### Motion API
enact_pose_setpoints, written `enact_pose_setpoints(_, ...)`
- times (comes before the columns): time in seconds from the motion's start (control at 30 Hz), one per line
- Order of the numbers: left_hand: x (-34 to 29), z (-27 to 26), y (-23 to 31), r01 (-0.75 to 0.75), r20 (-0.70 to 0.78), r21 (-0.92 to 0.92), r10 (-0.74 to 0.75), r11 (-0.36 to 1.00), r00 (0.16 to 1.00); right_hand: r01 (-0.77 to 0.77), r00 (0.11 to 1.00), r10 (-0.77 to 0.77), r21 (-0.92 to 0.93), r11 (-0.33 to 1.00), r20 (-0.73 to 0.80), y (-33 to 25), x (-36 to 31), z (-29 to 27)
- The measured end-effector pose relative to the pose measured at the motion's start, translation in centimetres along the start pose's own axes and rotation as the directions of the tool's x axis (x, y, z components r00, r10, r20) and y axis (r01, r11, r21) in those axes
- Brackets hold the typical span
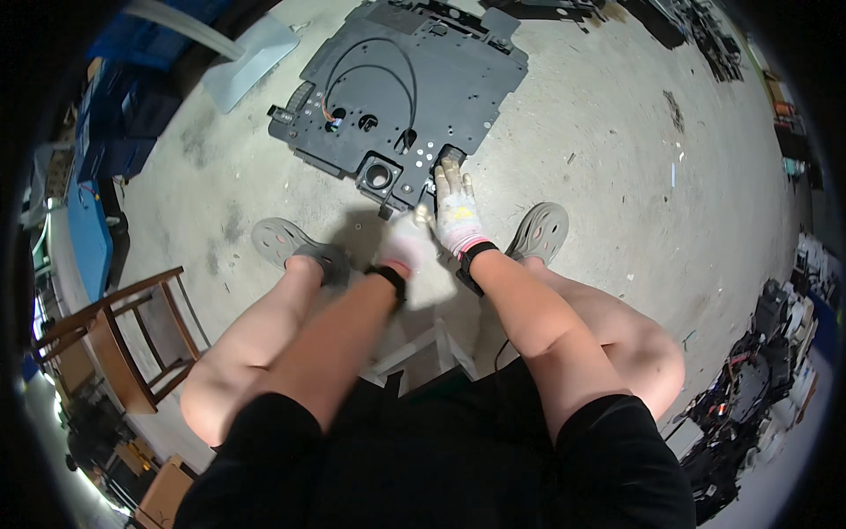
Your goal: Disassembling a large plastic assembly using a wrench and hands.
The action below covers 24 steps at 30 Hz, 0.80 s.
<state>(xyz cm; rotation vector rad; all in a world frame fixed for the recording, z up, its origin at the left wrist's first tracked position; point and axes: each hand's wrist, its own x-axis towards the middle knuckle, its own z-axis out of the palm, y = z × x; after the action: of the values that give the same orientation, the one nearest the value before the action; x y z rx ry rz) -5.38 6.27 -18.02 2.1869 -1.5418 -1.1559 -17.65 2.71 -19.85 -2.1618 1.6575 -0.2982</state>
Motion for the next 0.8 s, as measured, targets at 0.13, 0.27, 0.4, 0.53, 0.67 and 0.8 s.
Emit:
enact_pose_setpoints(0.13, -1.8, 5.1, 1.5, 0.072, -0.075, -0.400, -0.111, 0.914, 0.991, 0.127, 0.987, -0.129, 0.034, 0.991, 0.093, 1.3, 0.2, -2.0)
enact_pose_setpoints(0.27, 0.5, 3.6, -3.1, -0.205, -0.072, -0.360, 0.192, 0.910, 0.979, 0.157, 0.986, -0.163, 0.176, 0.972, 0.022, 1.9, -0.1, -4.0)
enact_pose_setpoints(0.4, -0.7, 1.5, 2.2, 0.034, 0.236, -0.628, 0.148, 0.778, 0.960, -0.113, 0.983, 0.162, 0.410, 0.905, -0.088, 5.5, -1.2, -4.1)
enact_pose_setpoints(0.53, -0.5, 1.0, -0.2, -0.230, 0.048, -0.330, 0.259, 0.916, 0.965, -0.349, 0.925, 0.222, 0.453, 0.821, 0.310, 0.4, 1.6, -8.3)
enact_pose_setpoints(0.67, -0.3, 1.3, -1.0, -0.203, 0.111, -0.399, 0.267, 0.894, 0.957, -0.349, 0.857, 0.198, 0.254, 0.902, 0.475, -1.4, 2.6, -9.1)
enact_pose_setpoints(0.8, 2.4, 3.2, -4.4, -0.140, 0.117, -0.457, 0.216, 0.878, 0.969, -0.319, 0.840, 0.199, 0.163, 0.934, 0.505, -5.9, 3.6, -9.4)
